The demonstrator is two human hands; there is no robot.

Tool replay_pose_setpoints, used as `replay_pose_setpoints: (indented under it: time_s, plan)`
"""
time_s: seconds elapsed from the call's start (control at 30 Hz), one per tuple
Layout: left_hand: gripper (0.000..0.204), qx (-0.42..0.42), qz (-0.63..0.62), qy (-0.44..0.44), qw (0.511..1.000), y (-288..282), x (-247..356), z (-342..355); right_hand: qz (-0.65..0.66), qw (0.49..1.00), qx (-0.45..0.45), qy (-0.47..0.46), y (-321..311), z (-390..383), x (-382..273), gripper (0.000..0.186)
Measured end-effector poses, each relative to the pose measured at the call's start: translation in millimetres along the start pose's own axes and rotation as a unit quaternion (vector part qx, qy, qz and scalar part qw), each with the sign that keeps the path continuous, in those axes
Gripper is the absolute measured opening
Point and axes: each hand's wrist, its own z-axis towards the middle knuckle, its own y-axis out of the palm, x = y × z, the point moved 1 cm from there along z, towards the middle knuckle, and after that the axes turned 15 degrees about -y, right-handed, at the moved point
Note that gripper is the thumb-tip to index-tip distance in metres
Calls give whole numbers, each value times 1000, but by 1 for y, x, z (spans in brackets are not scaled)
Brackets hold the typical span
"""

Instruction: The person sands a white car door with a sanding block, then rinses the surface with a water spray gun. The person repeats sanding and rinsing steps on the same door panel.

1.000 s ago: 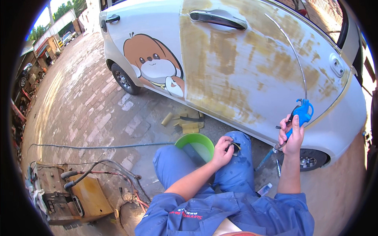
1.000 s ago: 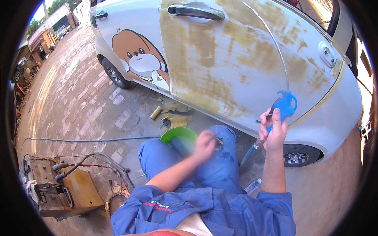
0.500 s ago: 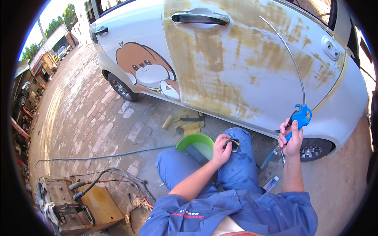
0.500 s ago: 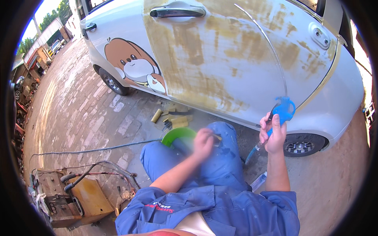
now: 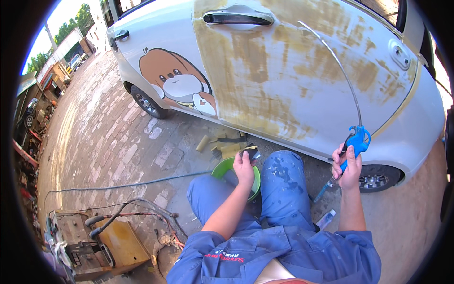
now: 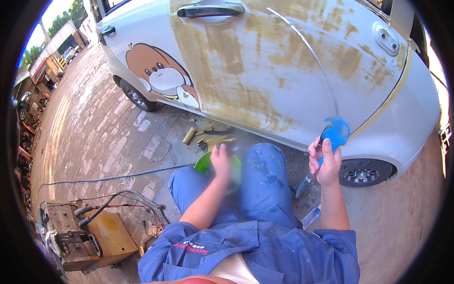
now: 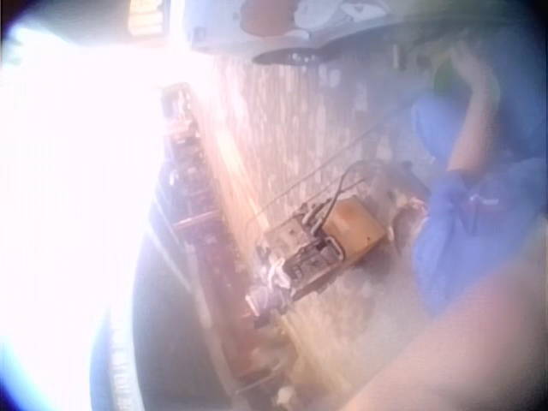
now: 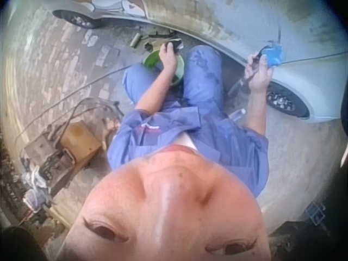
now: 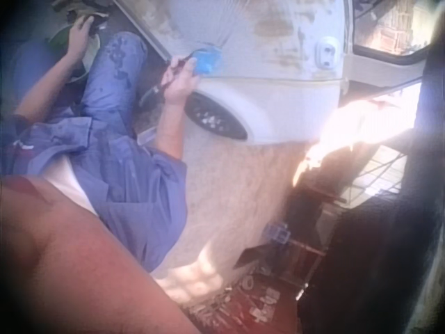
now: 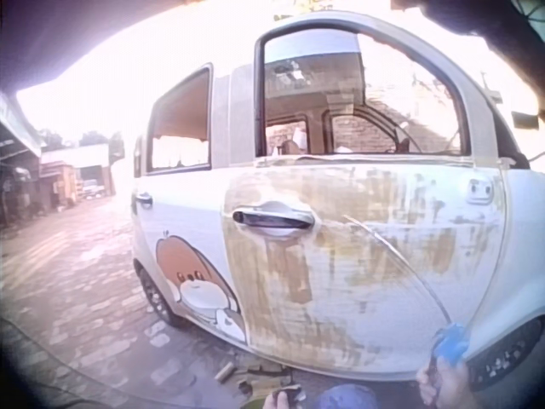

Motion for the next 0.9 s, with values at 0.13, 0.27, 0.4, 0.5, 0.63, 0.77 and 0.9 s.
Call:
replay_pose_setpoints:
  time_s: [0.13,0.27,0.4,0.5,0.63,0.77,0.9]
  plan:
    - [21,10,-16,-35,999,1,-3,0,-19,999,-25,18,-1,-3,4,39]
    - [23,20,-32,-20,999,2,-3,3,-53,999,-12,4,-3,-12,9,39]
    - [25,30,-12,5,999,0,0,7,-95,994,-39,32,-3,-20,16,38]
    - [27,32,-15,4,999,-1,3,9,-99,995,-26,13,-4,-24,20,39]
    - [28,27,-9,-11,1000,-3,5,10,-118,990,-62,53,-7,-28,25,41]
    - [27,31,-15,-23,999,-3,3,10,-112,993,-6,24,-13,-35,31,39]
    - [27,28,-14,-23,999,-2,2,9,-131,986,-81,57,-11,-39,35,39]
